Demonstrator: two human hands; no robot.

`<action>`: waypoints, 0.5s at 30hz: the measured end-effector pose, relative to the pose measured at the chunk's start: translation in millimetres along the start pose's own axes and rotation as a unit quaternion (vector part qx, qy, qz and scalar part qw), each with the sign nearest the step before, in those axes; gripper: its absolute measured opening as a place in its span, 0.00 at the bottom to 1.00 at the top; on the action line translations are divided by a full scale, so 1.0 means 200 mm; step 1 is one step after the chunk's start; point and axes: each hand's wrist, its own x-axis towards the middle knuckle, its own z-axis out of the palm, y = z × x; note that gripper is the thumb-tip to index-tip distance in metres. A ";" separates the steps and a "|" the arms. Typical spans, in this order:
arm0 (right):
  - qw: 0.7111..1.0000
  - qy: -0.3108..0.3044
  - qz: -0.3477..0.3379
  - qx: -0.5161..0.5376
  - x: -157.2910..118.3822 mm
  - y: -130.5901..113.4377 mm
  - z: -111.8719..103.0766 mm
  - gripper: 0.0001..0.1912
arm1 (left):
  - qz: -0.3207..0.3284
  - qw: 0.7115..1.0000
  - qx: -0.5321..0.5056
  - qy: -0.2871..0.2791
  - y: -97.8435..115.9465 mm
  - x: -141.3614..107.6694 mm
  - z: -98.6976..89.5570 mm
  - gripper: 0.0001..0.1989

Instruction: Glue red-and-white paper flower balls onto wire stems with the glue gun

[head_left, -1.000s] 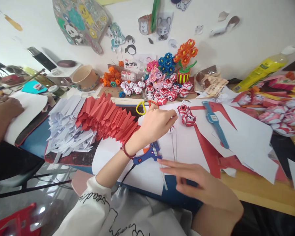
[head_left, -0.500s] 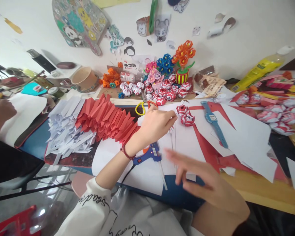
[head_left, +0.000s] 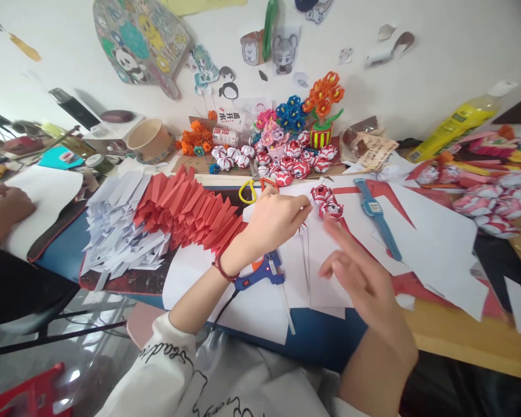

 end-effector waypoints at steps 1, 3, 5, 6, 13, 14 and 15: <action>0.995 0.055 0.031 -0.072 0.01 0.02 0.01 0.31 | 0.000 1.000 0.001 0.001 0.00 0.00 0.00 0.14; 0.968 0.076 0.098 -0.216 0.02 0.04 0.03 0.31 | 0.000 1.000 0.003 0.001 0.00 0.00 0.00 0.14; 0.960 -0.002 0.119 -0.254 -0.01 0.03 0.02 0.23 | 0.000 1.000 0.002 -0.002 0.00 0.00 0.00 0.14; 0.968 -0.067 0.101 -0.218 -0.03 0.01 0.01 0.19 | 0.001 1.000 0.001 -0.005 0.00 0.00 0.00 0.14; 0.999 0.020 -0.035 -0.007 0.00 -0.03 -0.02 0.27 | -0.006 1.000 0.002 -0.011 0.00 0.00 -0.01 0.14; 0.993 0.079 -0.009 -0.083 0.02 -0.01 0.01 0.31 | -0.005 1.000 0.000 -0.010 0.00 0.00 -0.01 0.14; 0.981 0.102 0.018 -0.165 0.03 0.01 0.03 0.34 | -0.004 1.000 0.000 -0.010 0.00 0.00 -0.01 0.14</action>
